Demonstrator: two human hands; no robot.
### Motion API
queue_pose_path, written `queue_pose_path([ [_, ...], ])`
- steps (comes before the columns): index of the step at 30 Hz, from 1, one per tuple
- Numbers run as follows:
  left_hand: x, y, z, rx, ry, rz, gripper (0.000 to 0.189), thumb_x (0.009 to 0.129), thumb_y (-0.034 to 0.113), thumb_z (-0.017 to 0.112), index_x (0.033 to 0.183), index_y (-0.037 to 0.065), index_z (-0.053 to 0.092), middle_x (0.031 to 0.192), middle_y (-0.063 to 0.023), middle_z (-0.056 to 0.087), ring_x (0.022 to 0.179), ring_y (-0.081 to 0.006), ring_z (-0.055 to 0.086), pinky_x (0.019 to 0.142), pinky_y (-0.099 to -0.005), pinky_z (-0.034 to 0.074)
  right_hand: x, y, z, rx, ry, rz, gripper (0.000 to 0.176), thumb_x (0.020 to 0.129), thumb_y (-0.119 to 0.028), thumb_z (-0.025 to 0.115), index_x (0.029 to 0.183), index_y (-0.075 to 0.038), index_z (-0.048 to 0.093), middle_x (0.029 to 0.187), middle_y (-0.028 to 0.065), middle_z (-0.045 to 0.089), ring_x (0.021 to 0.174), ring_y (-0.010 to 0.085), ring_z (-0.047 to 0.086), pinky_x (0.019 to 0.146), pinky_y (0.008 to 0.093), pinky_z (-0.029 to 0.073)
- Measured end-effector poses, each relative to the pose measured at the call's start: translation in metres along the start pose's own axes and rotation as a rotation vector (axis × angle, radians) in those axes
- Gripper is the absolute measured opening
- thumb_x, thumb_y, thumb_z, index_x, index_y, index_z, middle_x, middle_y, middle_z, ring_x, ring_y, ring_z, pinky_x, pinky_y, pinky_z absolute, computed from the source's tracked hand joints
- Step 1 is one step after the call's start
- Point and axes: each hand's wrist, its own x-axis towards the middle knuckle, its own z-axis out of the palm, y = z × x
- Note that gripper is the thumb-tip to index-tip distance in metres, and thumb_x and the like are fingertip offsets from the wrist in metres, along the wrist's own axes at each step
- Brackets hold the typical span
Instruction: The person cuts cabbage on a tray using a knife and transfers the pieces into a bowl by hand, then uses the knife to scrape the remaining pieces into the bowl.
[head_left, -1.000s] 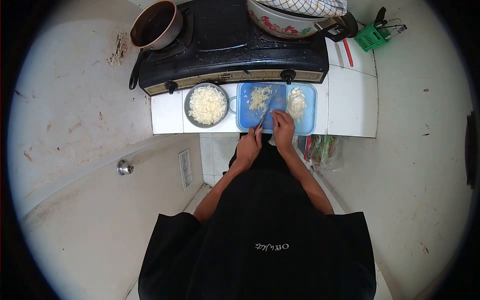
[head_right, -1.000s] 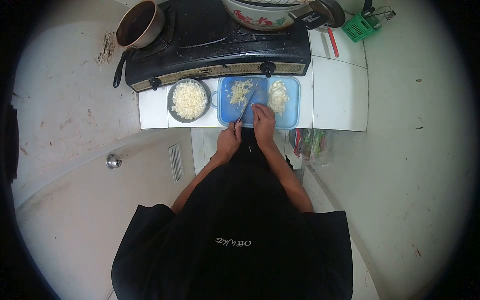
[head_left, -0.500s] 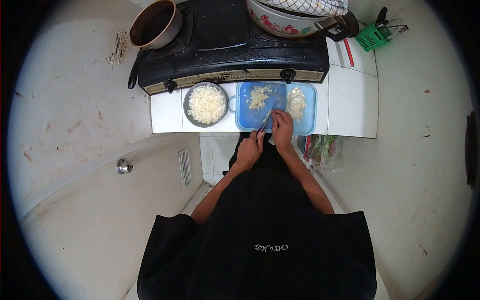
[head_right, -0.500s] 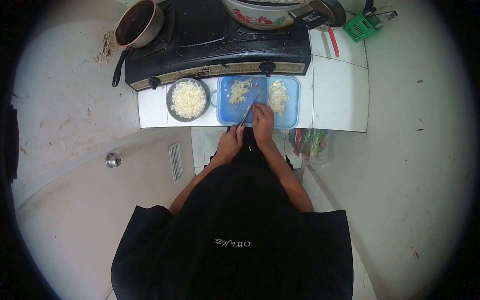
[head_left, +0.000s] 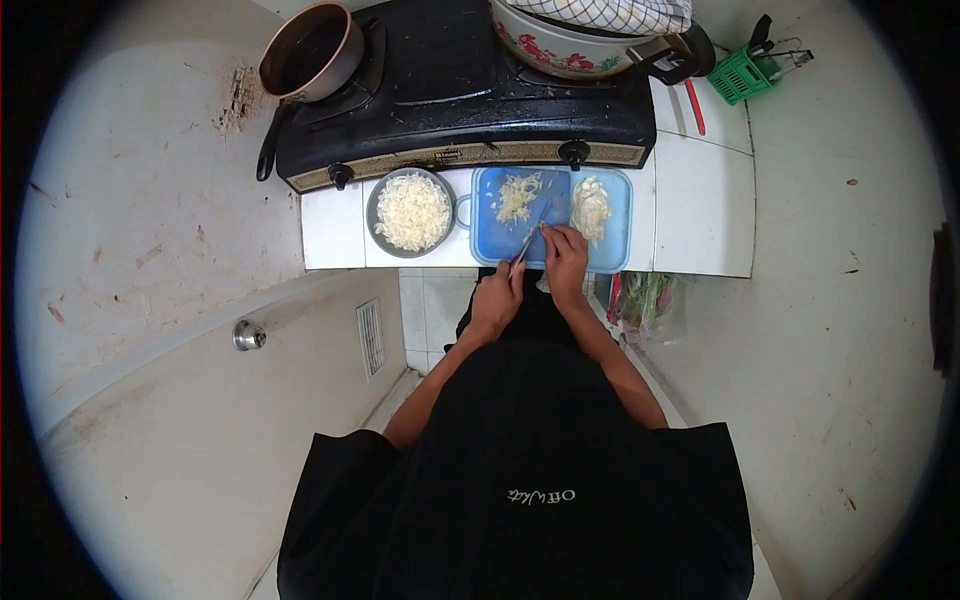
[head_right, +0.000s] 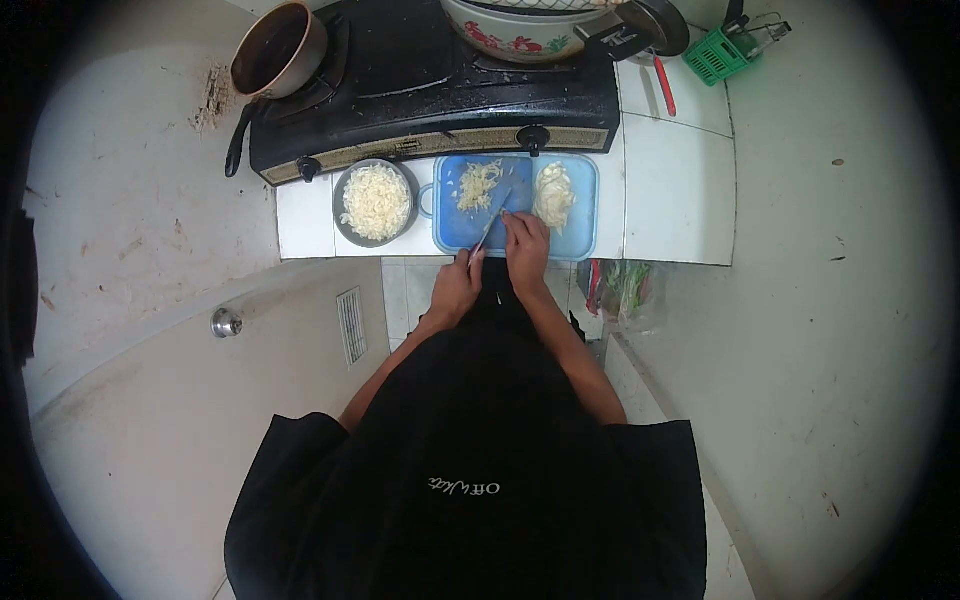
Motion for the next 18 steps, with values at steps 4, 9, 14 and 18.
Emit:
queue_pose_path([
  [4, -0.008, 0.002, 0.002, -0.031, -0.034, 0.033, 0.040, 0.106, 0.036, 0.050, 0.103, -0.003, 0.060, 0.076, -0.0352, 0.065, 0.076, -0.0561, 0.064, 0.065, -0.0630, 0.050, -0.001, 0.001, -0.001, -0.006, -0.002, 0.006, 0.017, 0.084, 0.002, 0.072, 0.100, -0.003, 0.076, 0.100, 0.0110, 0.070, 0.094, 0.0308, 0.065, 0.086, 0.0395, 0.050],
  [9, -0.008, 0.002, 0.001, -0.019, -0.044, 0.020, 0.040, 0.106, 0.036, 0.051, 0.100, -0.003, 0.060, 0.074, -0.0358, 0.064, 0.075, -0.0564, 0.064, 0.064, -0.0628, 0.050, -0.001, 0.001, 0.001, -0.009, 0.004, -0.002, 0.019, 0.082, 0.003, 0.073, 0.099, -0.005, 0.076, 0.098, 0.0089, 0.069, 0.094, 0.0298, 0.065, 0.086, 0.0406, 0.050],
  [14, 0.002, 0.000, 0.014, 0.040, 0.023, 0.057, 0.040, 0.106, 0.036, 0.051, 0.101, -0.003, 0.061, 0.073, -0.0352, 0.064, 0.072, -0.0559, 0.064, 0.063, -0.0630, 0.050, -0.003, 0.005, 0.002, -0.002, -0.010, 0.000, 0.020, 0.082, 0.003, 0.072, 0.100, -0.005, 0.076, 0.099, 0.0091, 0.069, 0.096, 0.0299, 0.065, 0.087, 0.0408, 0.050],
  [18, 0.008, 0.007, 0.011, 0.103, 0.053, 0.071, 0.040, 0.106, 0.036, 0.051, 0.104, -0.003, 0.060, 0.074, -0.0346, 0.065, 0.072, -0.0553, 0.065, 0.063, -0.0632, 0.050, -0.003, 0.004, 0.002, -0.011, -0.010, -0.002, 0.020, 0.085, 0.000, 0.071, 0.103, -0.006, 0.077, 0.099, 0.0088, 0.069, 0.095, 0.0296, 0.065, 0.088, 0.0409, 0.050],
])
